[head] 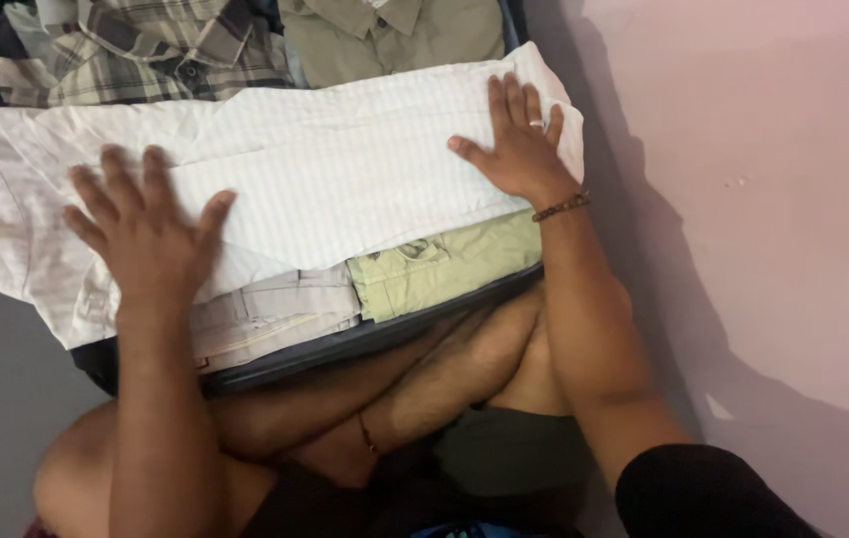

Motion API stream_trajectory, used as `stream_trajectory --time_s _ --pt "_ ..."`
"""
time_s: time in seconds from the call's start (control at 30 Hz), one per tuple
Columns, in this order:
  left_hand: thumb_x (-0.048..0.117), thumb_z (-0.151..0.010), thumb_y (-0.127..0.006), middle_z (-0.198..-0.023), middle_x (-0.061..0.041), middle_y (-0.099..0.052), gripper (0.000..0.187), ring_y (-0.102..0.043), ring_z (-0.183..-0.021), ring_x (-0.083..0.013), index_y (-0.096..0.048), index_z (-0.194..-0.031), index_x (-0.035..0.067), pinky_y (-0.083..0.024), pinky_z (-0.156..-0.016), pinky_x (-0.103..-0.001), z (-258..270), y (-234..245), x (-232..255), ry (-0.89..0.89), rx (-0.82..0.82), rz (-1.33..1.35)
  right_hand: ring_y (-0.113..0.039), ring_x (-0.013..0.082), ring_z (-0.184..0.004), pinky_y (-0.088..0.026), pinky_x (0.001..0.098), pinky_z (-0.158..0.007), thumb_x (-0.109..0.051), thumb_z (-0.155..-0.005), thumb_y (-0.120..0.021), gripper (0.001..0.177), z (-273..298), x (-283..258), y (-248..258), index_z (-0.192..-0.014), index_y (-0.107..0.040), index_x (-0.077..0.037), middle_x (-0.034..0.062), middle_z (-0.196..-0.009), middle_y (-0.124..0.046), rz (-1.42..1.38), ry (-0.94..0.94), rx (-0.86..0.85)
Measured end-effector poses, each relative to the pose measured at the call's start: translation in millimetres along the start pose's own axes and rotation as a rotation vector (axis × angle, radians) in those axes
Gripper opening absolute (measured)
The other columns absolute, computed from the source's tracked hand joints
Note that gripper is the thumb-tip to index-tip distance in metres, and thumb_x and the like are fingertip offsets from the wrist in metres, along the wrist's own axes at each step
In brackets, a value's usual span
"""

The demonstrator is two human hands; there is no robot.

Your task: The person folds a white shirt by hand over an open suitcase containing other folded clothes. They smooth the fabric, fold the sleeves and body, and place the folded shirt on top of the existing stack.

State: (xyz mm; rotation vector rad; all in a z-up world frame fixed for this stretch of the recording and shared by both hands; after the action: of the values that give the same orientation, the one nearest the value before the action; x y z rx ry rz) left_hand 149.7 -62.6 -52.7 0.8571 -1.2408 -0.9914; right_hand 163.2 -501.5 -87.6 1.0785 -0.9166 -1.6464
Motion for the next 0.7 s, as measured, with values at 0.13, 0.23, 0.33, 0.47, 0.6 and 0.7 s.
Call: stream_trajectory --time_s 0.13,0.23,0.33,0.47,0.6,0.7 --pt "0.084 -0.096 -0.031 -0.169 -0.032 -0.012 0.102 0.002 -0.155 -0.0529 -0.031 -0.162 0.006 0.004 -0.117 -0.075 2 5 -5 -0.052 0.095 0.026 -0.007 0.0323 -0.157 -0.002 0.0669 -0.117 -0.067 -0.097 -0.047 0.095 -8 19 14 -0.161 -0.015 -0.006 0.016 -0.171 -0.01 -0.087 0.055 0.055" --pt "0.081 -0.099 -0.034 -0.168 -0.034 -0.016 0.099 -0.001 -0.155 -0.0553 -0.036 -0.161 0.003 0.001 -0.118 -0.077 2 5 -8 -0.081 0.133 0.021 -0.033 0.0327 -0.15 -0.015 0.0635 -0.119 -0.052 -0.103 -0.056 0.072 -14 28 31 -0.156 -0.037 -0.007 0.0153 -0.16 -0.041 -0.162 0.116 0.29" --pt "0.081 -0.1 -0.034 -0.167 -0.035 -0.017 0.1 -0.002 -0.154 -0.0566 -0.036 -0.16 0.001 0.0 -0.116 -0.078 1 2 -10 -0.094 0.133 0.02 -0.057 0.0348 -0.124 -0.032 0.0567 -0.108 -0.034 -0.1 -0.071 0.056 -21 31 37 -0.144 -0.053 -0.005 0.0144 -0.132 -0.064 -0.192 0.146 0.522" --pt "0.081 -0.1 -0.035 -0.166 -0.036 -0.016 0.101 -0.002 -0.153 -0.057 -0.035 -0.161 0.001 0.0 -0.116 -0.078 -1 2 -10 -0.095 0.118 0.021 -0.071 0.0234 -0.089 -0.055 0.0366 -0.086 -0.012 -0.091 -0.08 0.042 -36 55 36 -0.13 -0.064 -0.011 0.008 -0.099 -0.074 -0.424 0.098 0.679" --pt "0.08 -0.1 -0.037 -0.169 -0.035 -0.012 0.099 -0.001 -0.155 -0.0547 -0.033 -0.163 0.003 0.0 -0.119 -0.076 -2 4 -11 -0.093 0.124 0.007 -0.068 0.0197 -0.079 -0.056 0.032 -0.071 0.004 -0.093 -0.079 0.037 -41 67 43 -0.126 -0.064 -0.006 0.0085 -0.092 -0.068 -0.518 0.265 0.743" --pt "0.079 -0.102 -0.039 -0.17 -0.034 -0.009 0.098 -0.001 -0.157 -0.0545 -0.031 -0.166 0.004 0.0 -0.12 -0.077 1 4 -11 -0.114 0.135 0.004 -0.067 0.0166 -0.075 -0.054 0.032 -0.069 0.005 -0.093 -0.076 0.036 -45 74 39 -0.125 -0.064 -0.006 0.0058 -0.089 -0.067 -0.522 0.212 0.745"
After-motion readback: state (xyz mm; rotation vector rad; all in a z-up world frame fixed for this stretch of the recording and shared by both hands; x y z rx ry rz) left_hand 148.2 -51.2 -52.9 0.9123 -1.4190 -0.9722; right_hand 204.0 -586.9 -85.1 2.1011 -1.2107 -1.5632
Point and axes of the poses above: each hand's wrist, its own z-axis away from the middle knuckle, its own y-axis out of the back of the hand, x = y × z, the point moved 8 cm from there along -z, towards the middle knuckle
